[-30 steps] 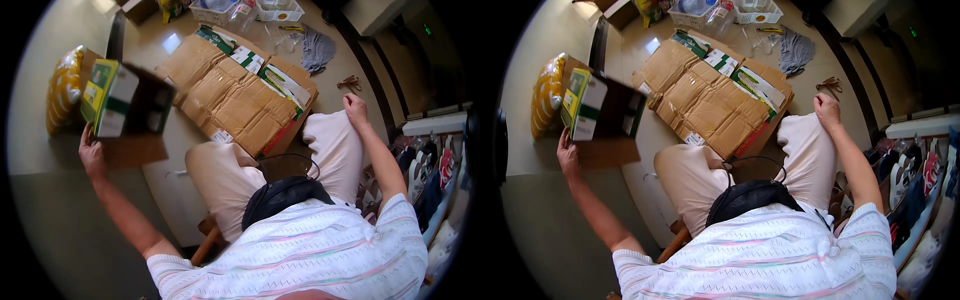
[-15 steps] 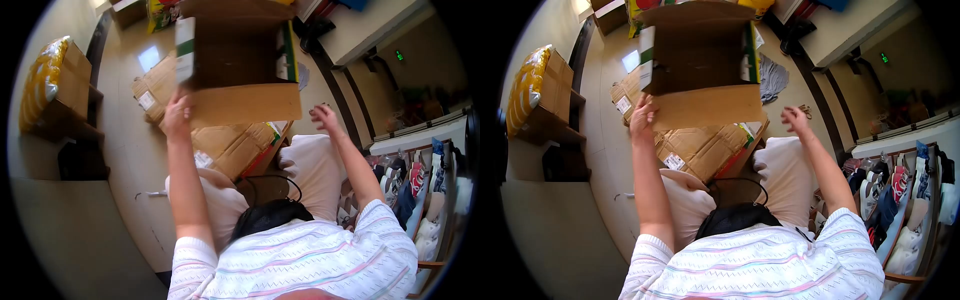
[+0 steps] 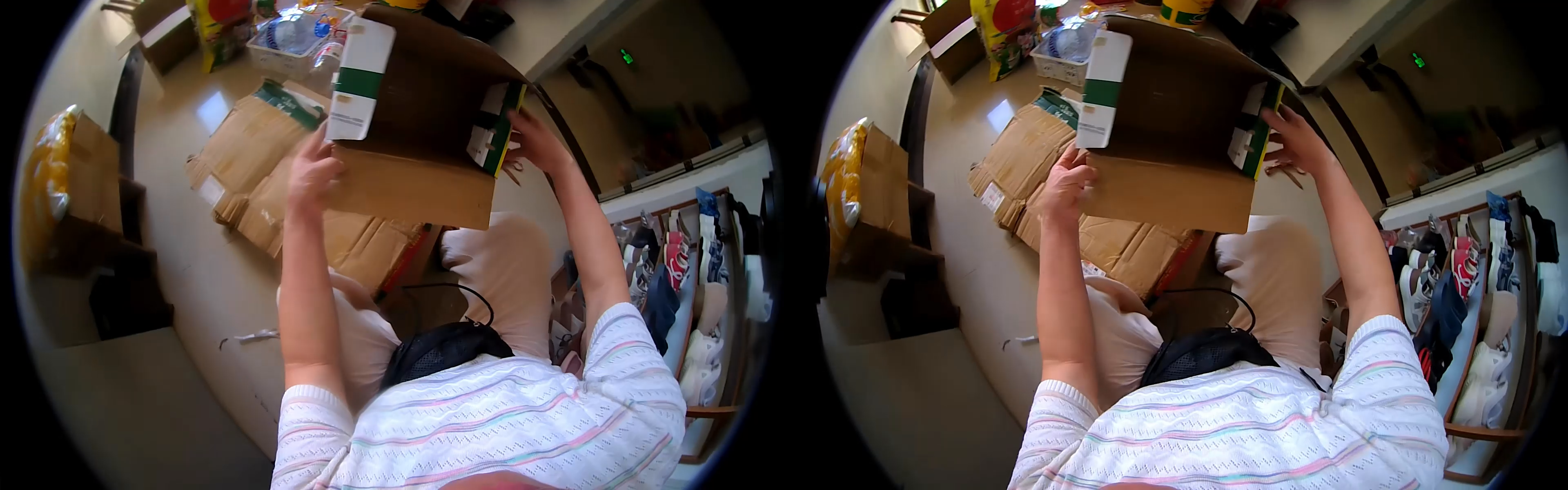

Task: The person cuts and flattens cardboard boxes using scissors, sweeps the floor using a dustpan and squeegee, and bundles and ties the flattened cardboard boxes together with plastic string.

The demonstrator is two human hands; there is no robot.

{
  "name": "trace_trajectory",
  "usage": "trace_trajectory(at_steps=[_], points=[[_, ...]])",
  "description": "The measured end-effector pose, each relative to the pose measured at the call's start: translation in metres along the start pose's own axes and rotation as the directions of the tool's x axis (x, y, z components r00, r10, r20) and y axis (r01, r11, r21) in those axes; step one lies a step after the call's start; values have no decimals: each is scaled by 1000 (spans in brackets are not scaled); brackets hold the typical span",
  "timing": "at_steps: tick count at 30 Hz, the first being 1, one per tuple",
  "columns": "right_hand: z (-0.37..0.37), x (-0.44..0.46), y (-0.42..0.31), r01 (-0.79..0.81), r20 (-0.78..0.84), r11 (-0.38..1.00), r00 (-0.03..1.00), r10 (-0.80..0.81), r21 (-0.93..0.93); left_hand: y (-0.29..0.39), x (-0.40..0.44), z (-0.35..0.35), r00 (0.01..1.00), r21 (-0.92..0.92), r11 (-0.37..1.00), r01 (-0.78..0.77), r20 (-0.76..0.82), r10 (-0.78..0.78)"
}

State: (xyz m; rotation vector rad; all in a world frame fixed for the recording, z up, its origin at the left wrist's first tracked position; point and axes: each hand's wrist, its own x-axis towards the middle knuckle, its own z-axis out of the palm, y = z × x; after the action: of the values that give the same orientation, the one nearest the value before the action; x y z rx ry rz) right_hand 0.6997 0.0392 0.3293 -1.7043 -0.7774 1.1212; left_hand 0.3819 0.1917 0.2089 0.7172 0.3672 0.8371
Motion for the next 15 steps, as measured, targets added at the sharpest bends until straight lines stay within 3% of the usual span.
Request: trace_trajectory(at_steps=[2,3,5,8,12,15], points=[[1,3,-2,-21,-272,974,961,-43,-227,-14,7,25,996,-44,998,-44,76,47],[-32,35,33,58,-481,947,850,-214,-317,-22,9,41,987,-94,993,-74,134,87],[-64,41,55,191,-451,981,874,-180,-21,-33,9,60,960,-145,982,-120,234,152],[-100,40,80,304,-353,897,917,-184,322,-18,7,62,925,-325,941,92,379,41],[-51,-30,79,473,-468,728,852,-234,496,-19,23,31,986,75,984,-160,60,156],[-29,-63,110,413,-410,695,893,-184,588,-19,21,28,975,63,992,-113,200,99]])
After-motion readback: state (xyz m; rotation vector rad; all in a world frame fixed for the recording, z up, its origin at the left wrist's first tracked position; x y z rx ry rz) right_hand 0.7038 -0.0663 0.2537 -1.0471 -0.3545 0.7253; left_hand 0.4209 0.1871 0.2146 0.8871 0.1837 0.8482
